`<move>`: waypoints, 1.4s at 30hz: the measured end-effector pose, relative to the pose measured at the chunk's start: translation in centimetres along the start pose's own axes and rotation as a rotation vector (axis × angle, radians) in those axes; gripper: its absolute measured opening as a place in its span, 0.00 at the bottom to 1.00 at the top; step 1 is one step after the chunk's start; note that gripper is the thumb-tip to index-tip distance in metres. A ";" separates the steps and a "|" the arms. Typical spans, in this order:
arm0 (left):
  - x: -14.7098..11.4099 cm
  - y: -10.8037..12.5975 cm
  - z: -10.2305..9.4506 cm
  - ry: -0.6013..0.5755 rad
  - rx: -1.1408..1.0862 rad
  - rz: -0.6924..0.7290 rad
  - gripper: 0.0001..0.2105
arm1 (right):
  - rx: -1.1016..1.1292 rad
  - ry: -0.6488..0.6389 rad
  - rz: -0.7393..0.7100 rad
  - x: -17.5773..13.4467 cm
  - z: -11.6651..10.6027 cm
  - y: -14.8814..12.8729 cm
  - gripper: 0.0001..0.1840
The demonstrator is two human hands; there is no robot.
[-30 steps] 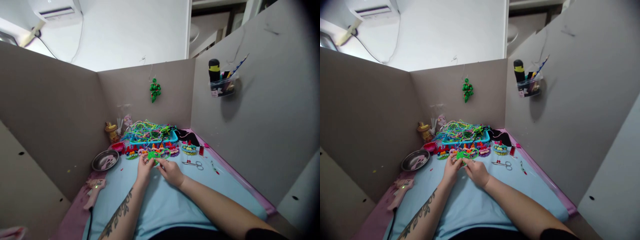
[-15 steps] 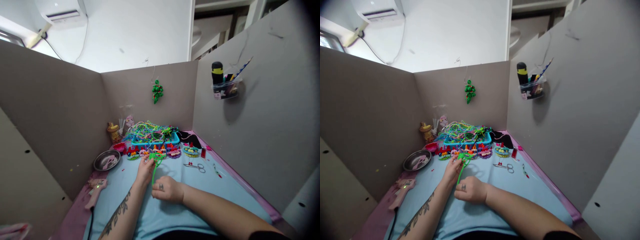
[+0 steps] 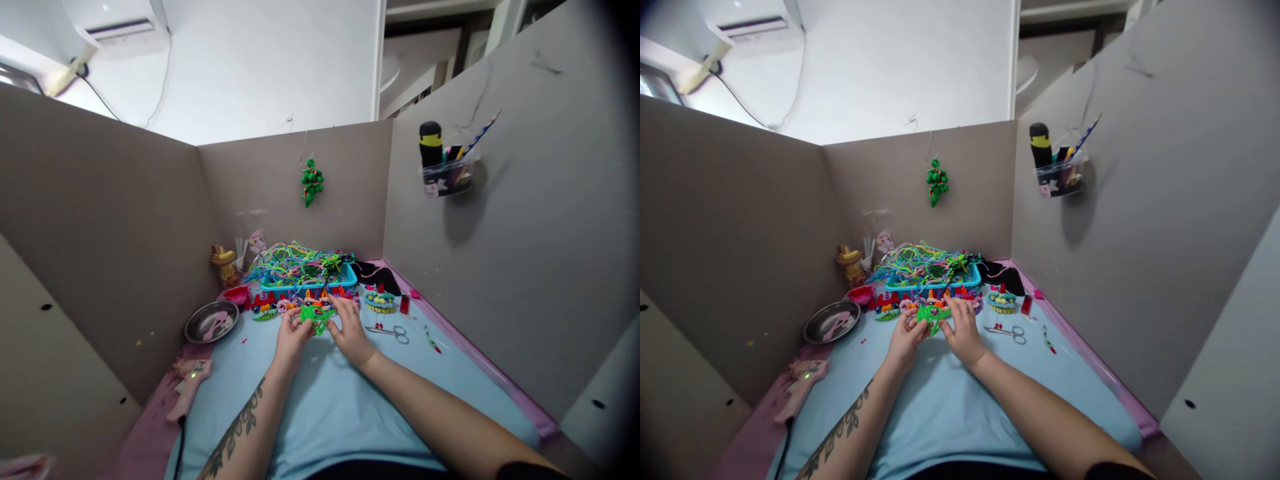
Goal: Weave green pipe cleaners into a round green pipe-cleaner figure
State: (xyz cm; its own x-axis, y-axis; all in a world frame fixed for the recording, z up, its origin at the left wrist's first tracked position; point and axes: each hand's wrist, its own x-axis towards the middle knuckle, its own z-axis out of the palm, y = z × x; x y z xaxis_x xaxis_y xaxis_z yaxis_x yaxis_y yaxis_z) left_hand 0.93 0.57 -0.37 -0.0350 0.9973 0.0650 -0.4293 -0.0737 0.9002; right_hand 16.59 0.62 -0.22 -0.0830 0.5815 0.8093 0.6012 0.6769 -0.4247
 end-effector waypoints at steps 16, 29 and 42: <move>-0.7 0.2 0.4 -0.121 0.098 0.015 0.20 | 0.223 -0.060 0.109 0.2 0.3 0.7 0.07; -0.5 -0.2 0.5 -0.100 0.208 0.125 0.17 | -0.018 0.125 0.126 0.0 0.8 0.3 0.06; -0.3 -0.5 0.3 -0.095 0.174 0.146 0.18 | 0.113 -0.008 0.066 0.0 0.6 -0.1 0.07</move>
State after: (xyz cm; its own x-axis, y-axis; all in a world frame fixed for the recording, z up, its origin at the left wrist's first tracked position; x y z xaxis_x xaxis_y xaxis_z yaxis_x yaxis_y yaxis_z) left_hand 1.41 0.33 -0.75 0.0029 0.9726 0.2327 -0.2634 -0.2237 0.9384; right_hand 16.00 0.81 -0.42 -0.0527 0.6292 0.7754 0.5121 0.6837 -0.5199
